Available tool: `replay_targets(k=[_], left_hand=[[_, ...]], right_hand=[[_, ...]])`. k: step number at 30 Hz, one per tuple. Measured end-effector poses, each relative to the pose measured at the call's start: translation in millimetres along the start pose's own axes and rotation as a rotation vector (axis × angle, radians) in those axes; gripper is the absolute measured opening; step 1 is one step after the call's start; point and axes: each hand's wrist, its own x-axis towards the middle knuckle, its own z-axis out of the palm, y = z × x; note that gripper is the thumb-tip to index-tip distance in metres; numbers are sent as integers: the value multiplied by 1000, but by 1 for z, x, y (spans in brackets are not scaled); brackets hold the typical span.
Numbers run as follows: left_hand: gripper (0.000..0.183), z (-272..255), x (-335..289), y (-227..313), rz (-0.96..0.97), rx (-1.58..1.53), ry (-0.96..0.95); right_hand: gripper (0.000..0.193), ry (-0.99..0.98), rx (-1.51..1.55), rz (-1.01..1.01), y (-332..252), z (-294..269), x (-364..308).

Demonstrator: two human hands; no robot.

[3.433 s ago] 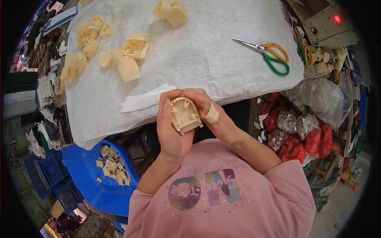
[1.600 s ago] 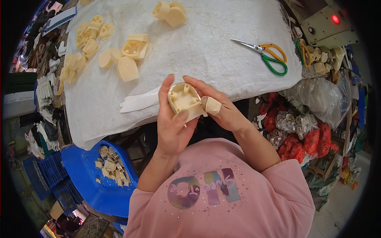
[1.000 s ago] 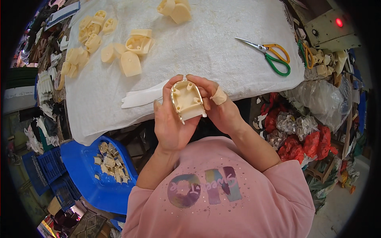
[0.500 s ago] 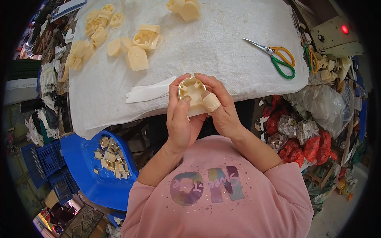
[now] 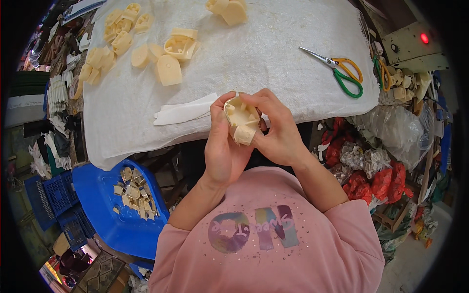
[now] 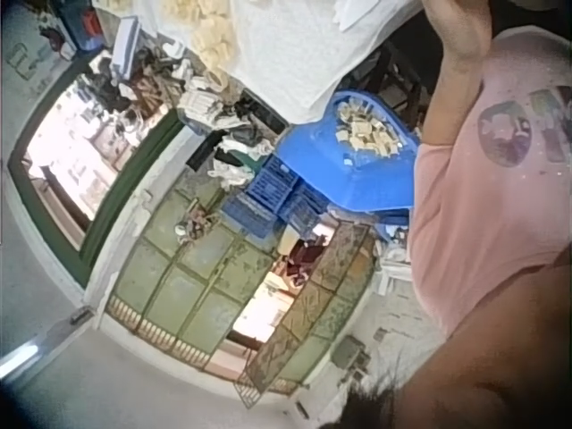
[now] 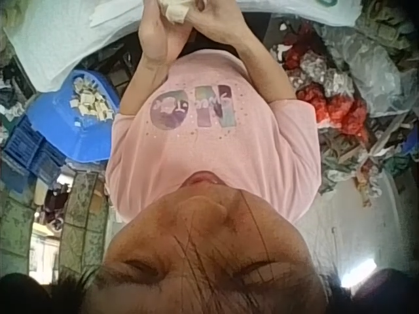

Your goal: The recorder is assembling and trimming small beige plastic or rubber shoe components, fitting pieces together and using scissors to trim excess material.

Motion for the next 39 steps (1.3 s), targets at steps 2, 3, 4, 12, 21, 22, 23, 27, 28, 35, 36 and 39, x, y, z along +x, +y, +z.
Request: replay_targets(k=[2, 3, 4, 12, 21, 22, 23, 27, 28, 35, 36, 39], left_hand=[[50, -2, -3, -1, 2, 30, -34], [50, -3, -2, -2, 16, 72, -45], [50, -3, -1, -3, 31, 114, -56], [58, 0, 1, 6, 14, 24, -8], [78, 11, -3, 3, 160, 786, -19], [85, 7, -4, 0, 313, 987, -121], [90, 3, -3, -1, 401, 953, -185], [78, 4, -3, 10, 368, 1325, 4], [78, 4, -3, 11, 374, 1326, 7], [56, 3, -5, 30, 206, 1266, 14], [55, 6, -6, 32, 285, 1429, -21], [53, 10, -4, 34, 436, 1620, -111]], right_hand=[[52, -9, 63, 21, 0, 0, 1], [49, -10, 119, 46, 3, -2, 1], [49, -7, 116, 47, 8, -3, 2], [42, -147, 520, 133, 6, -16, 4], [46, -46, -259, -47, -1, -22, 10], [46, -49, -256, -52, -5, -22, 12], [46, -136, -102, 57, -8, -22, 15], [39, -30, 399, 55, 1, -11, 7], [37, 88, 547, -32, 1, -7, 5], [26, -90, 540, 169, 12, -27, 12], [29, -162, 551, 275, 13, -31, 15], [22, -241, 563, 250, 18, -40, 20]])
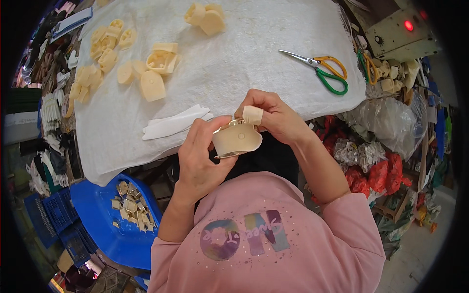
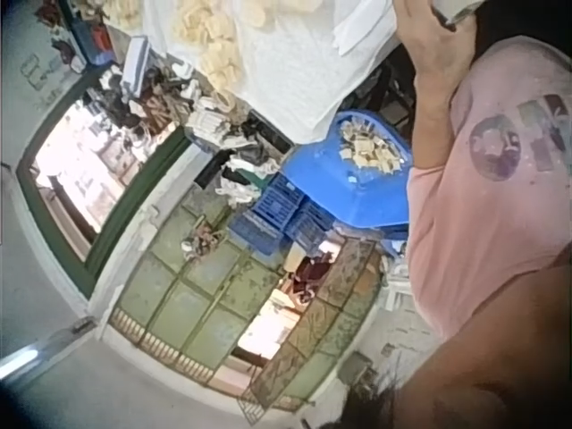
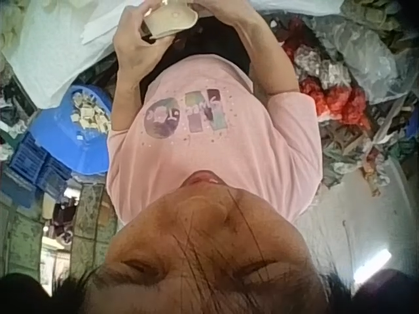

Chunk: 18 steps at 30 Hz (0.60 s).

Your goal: The recorder is assembling and trimming small beige plastic or rubber shoe components, fitting pieces together and using scissors to trim excess material.

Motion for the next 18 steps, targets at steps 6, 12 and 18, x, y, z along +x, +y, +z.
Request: replay_targets(k=[6, 12, 18], left_hand=[[54, 6, 0, 5, 48, 6, 50], [56, 14, 4, -8, 170, 60, 164], [56, 17, 7, -2, 206, 188, 238]], right_hand=[[19, -55, -609, -267, -9, 1, -6], [23, 52, -322, -114, 5, 5, -8], [30, 12, -40, -168, 9, 10, -13]])
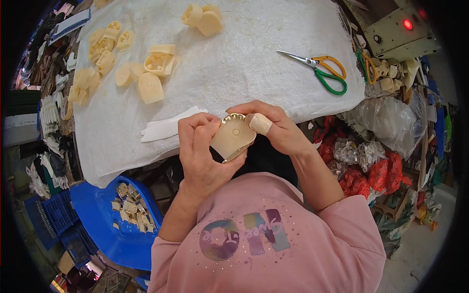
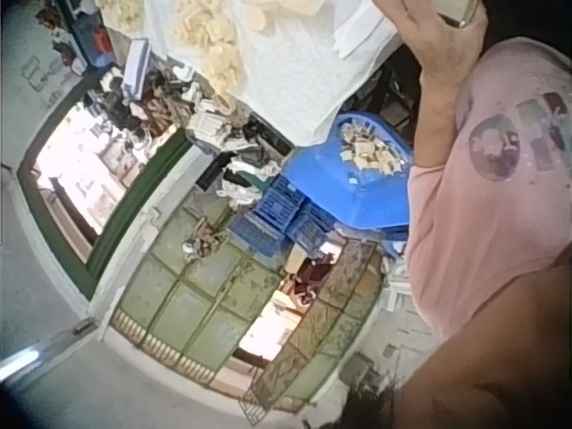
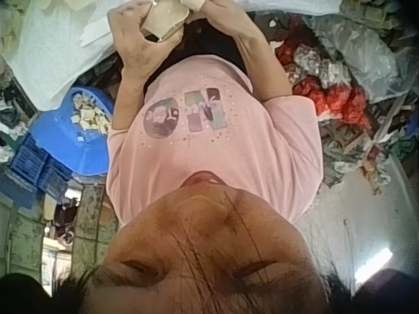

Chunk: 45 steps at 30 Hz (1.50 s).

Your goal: The recorder is assembling and trimming small beige plastic or rubber shoe components, fitting pieces together and using scissors to trim excess material.

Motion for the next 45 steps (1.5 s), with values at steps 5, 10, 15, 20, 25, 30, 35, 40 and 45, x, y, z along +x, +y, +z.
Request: replay_targets(k=[5, 10, 15, 20, 25, 30, 35, 40, 45], left_hand=[[53, 6, -9, -1, -129, -157, -4], [53, 15, -10, 6, -91, -40, 104], [57, 18, -5, 1, 16, 48, 122], [61, 19, -8, -2, 43, 25, 147], [61, 21, -11, -3, 53, 33, 183], [59, 19, -10, -1, 34, -12, 170], [56, 23, -9, -3, -23, -74, 274], [52, 19, -9, -5, -108, -85, 211], [49, 24, -13, -2, -127, -95, 211]], right_hand=[[35, 88, -158, -9, -2, 9, -1], [27, 290, -521, -169, 11, 22, 2], [30, 323, -130, 26, 17, 23, -1], [35, 186, 388, 79, 20, 24, -9], [42, 359, -226, -111, 17, 42, -7], [42, 289, -16, -167, 21, 46, -8], [43, 260, 253, -13, 19, 42, -4], [44, 210, 510, 59, 17, 38, -2], [43, 291, 180, -81, 34, 35, -3]])
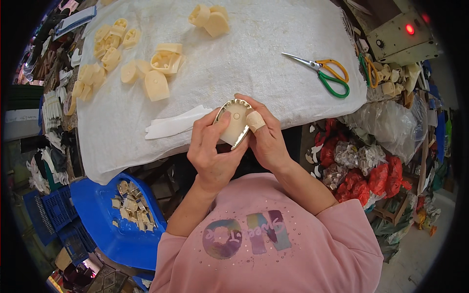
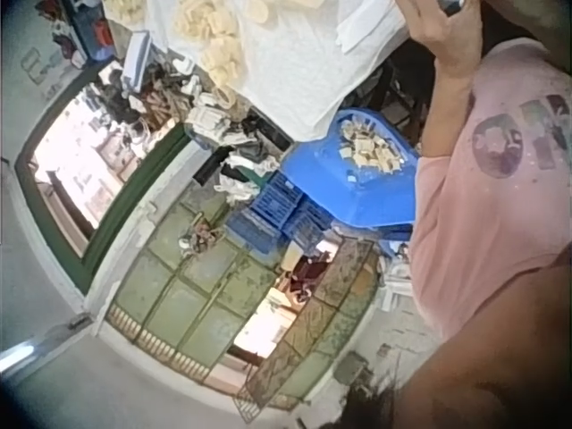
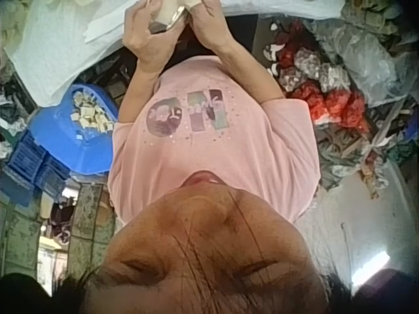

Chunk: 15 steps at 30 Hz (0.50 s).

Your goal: The recorder is assembling and trimming small beige plastic or rubber shoe components, fitting pieces together and using scissors to trim excess material.

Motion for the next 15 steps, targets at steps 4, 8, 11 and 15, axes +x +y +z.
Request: replay_targets(k=[4, 8, 11, 15], left_hand=[[55, -3, 2, -1, -41, 17, -73], [62, -5, 3, 3, -269, -190, -29], [63, -8, 5, 1, -148, -124, -130], [64, -8, 4, 5, 84, 19, -197]], right_hand=[[42, 50, 44, 69, -5, 2, 0], [40, -12, -314, -8, -18, -6, 2], [35, -29, -293, -32, -25, -12, 8], [26, -24, -330, 83, -24, -14, 9]])
